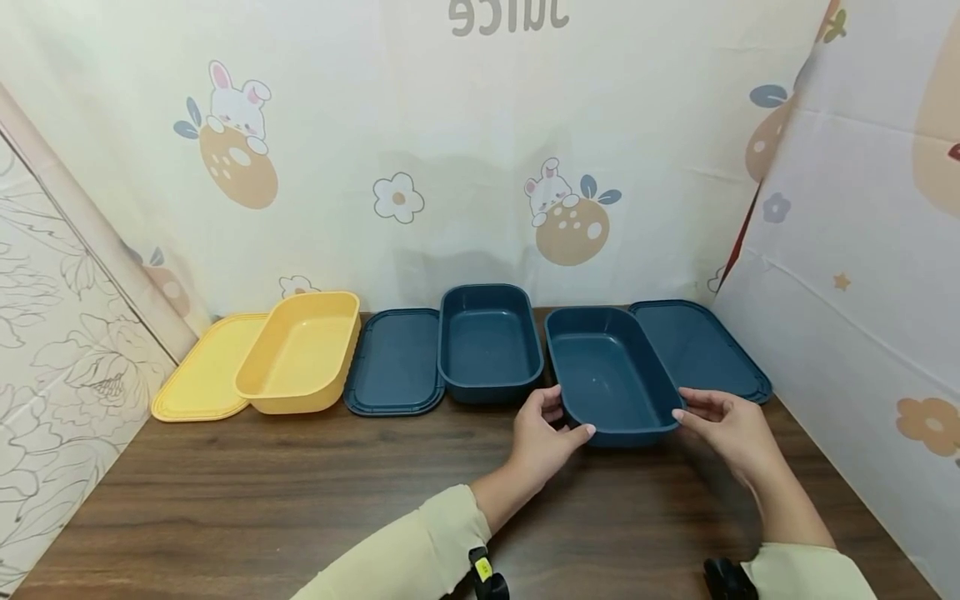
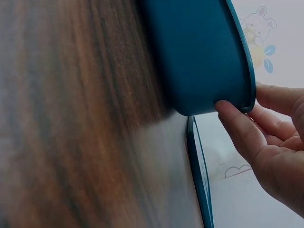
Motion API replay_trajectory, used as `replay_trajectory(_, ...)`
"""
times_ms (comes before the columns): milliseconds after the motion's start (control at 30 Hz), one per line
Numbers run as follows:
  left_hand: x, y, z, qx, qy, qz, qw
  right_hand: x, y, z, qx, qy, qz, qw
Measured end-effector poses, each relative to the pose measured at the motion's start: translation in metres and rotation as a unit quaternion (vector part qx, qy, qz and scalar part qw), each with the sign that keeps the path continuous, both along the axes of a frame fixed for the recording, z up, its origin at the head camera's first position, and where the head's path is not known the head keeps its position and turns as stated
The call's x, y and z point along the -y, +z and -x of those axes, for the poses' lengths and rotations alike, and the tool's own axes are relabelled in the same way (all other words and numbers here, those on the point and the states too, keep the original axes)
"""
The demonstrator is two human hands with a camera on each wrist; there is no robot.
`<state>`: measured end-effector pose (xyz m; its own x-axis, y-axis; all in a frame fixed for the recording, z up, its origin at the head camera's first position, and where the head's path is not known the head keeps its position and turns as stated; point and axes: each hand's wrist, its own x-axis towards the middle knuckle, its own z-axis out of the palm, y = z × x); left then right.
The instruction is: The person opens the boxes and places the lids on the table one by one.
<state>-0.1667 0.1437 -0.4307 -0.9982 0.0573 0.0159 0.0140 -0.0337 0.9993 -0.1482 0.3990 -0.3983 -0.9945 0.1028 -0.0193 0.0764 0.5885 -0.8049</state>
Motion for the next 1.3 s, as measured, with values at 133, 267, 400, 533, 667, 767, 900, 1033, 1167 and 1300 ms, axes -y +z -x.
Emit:
replay_trajectory(133,-0.003,0.003,0.001,0.004,0.012,-0.012,0.9999,0.0,0.0,0.003,-0.003,-0.004,-0.006,1.0)
replay_trajectory(267,-0.004,0.003,0.004,0.004,0.015,-0.012,0.9998,0.0,0.0,0.006,0.002,-0.006,-0.003,1.0)
replay_trajectory(400,-0.005,0.002,0.006,0.0,0.019,-0.008,0.9998,0.0,0.0,0.008,0.002,-0.005,-0.005,1.0)
replay_trajectory(533,-0.006,0.002,0.009,0.0,0.024,-0.008,0.9997,0.0,0.0,0.01,-0.006,-0.005,-0.008,1.0)
replay_trajectory(667,-0.008,0.003,0.011,0.011,0.027,-0.003,0.9996,0.001,-0.001,0.013,-0.012,-0.008,-0.009,1.0)
replay_trajectory(767,-0.009,0.005,0.012,0.019,0.027,0.007,0.9994,0.002,-0.001,0.012,-0.015,-0.006,-0.02,1.0)
replay_trajectory(900,-0.01,0.006,0.012,0.009,0.02,0.024,0.9995,0.003,0.001,0.009,-0.021,-0.002,-0.057,0.998)
replay_trajectory(1033,-0.009,0.002,0.01,-0.007,0.017,0.041,0.999,0.005,0.001,0.007,-0.014,-0.005,-0.089,0.996)
replay_trajectory(1167,-0.009,-0.001,0.007,-0.015,0.03,0.042,0.9986,0.008,0.0,0.005,0.004,-0.015,-0.088,0.996)
replay_trajectory(1300,-0.011,-0.004,0.005,-0.035,0.054,0.031,0.9974,0.012,0.0,0.005,0.007,-0.021,-0.077,0.997)
